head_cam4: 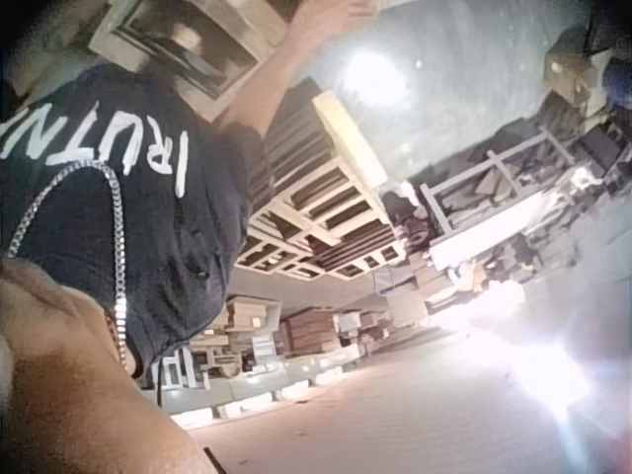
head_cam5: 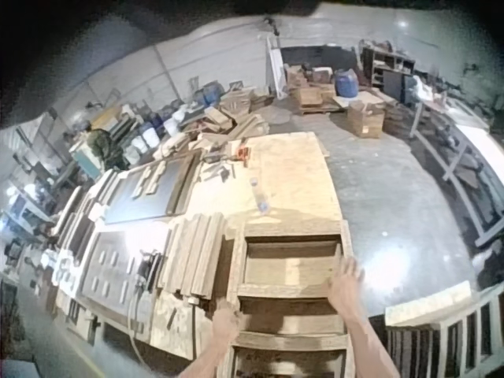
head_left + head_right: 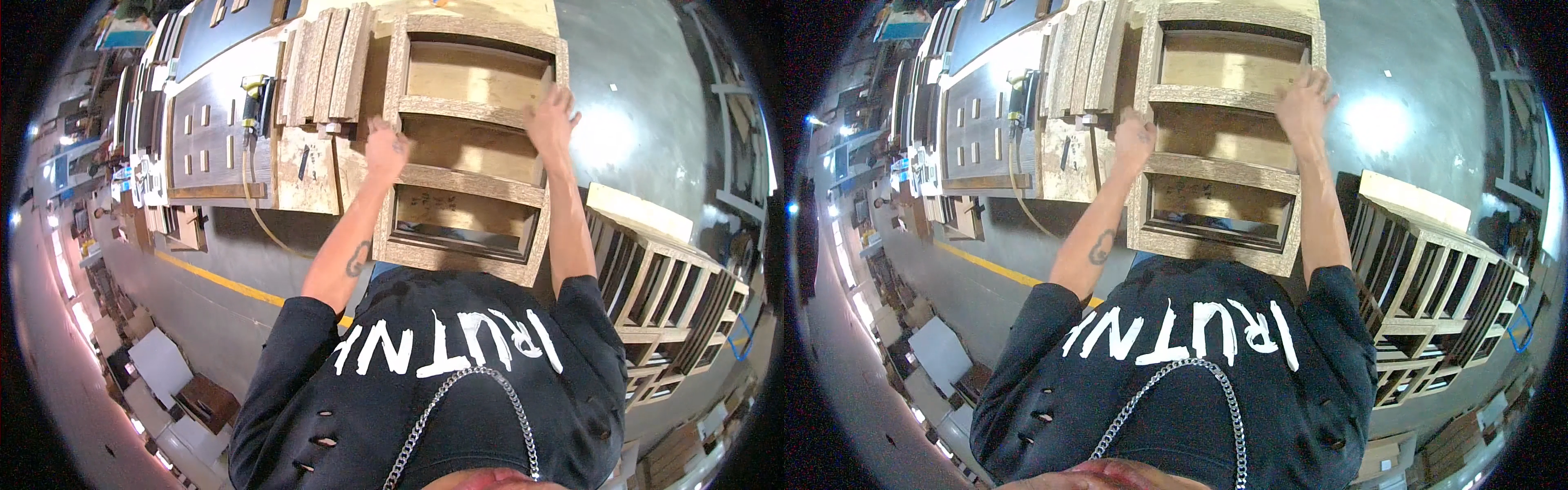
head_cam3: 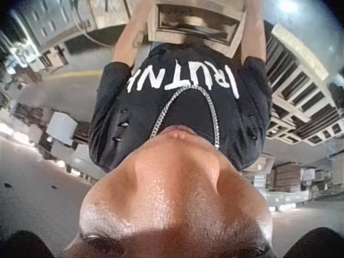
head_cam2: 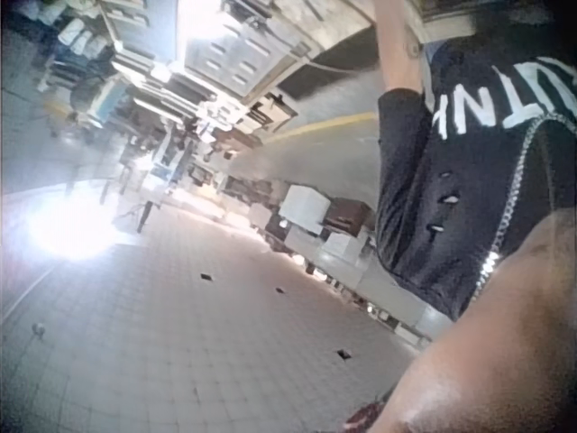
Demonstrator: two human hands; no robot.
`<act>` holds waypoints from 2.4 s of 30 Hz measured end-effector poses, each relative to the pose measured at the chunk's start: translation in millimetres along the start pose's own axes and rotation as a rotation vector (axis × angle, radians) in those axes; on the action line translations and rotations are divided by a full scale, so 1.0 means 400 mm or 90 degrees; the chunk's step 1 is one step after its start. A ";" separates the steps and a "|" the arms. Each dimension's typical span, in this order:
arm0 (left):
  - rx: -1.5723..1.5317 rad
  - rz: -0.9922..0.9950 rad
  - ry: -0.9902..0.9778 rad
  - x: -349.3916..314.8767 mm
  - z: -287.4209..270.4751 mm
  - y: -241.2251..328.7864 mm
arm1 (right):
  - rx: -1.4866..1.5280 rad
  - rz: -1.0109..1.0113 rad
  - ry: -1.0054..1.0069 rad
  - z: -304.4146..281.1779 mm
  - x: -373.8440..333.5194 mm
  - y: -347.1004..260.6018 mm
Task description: Assembling wooden furniture frames using a pneumatic nail gun in a workshop environment.
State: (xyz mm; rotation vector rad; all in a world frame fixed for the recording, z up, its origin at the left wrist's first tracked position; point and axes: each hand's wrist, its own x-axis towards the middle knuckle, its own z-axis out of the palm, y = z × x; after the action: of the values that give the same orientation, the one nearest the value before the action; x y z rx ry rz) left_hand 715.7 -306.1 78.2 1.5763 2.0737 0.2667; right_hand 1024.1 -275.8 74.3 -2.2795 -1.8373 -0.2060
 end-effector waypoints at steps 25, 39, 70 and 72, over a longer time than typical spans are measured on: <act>0.211 0.559 -0.238 -0.186 0.090 0.110 | 0.121 -0.404 -0.466 0.033 0.067 -0.131; 0.157 0.535 -0.306 -0.170 0.066 0.117 | 0.207 -0.398 -0.506 0.040 0.089 -0.131; 0.156 0.472 -0.276 -0.193 0.093 0.119 | 0.080 -0.306 -0.437 0.195 0.558 -0.127; 0.152 0.463 -0.280 -0.191 0.083 0.120 | 0.040 -0.413 -0.356 0.192 0.570 -0.132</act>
State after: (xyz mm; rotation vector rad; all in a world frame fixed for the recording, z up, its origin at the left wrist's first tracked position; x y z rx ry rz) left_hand 787.4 -368.3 93.2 2.2510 1.1790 -0.0856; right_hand 1019.8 -30.1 57.7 -1.7223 -2.7681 0.4365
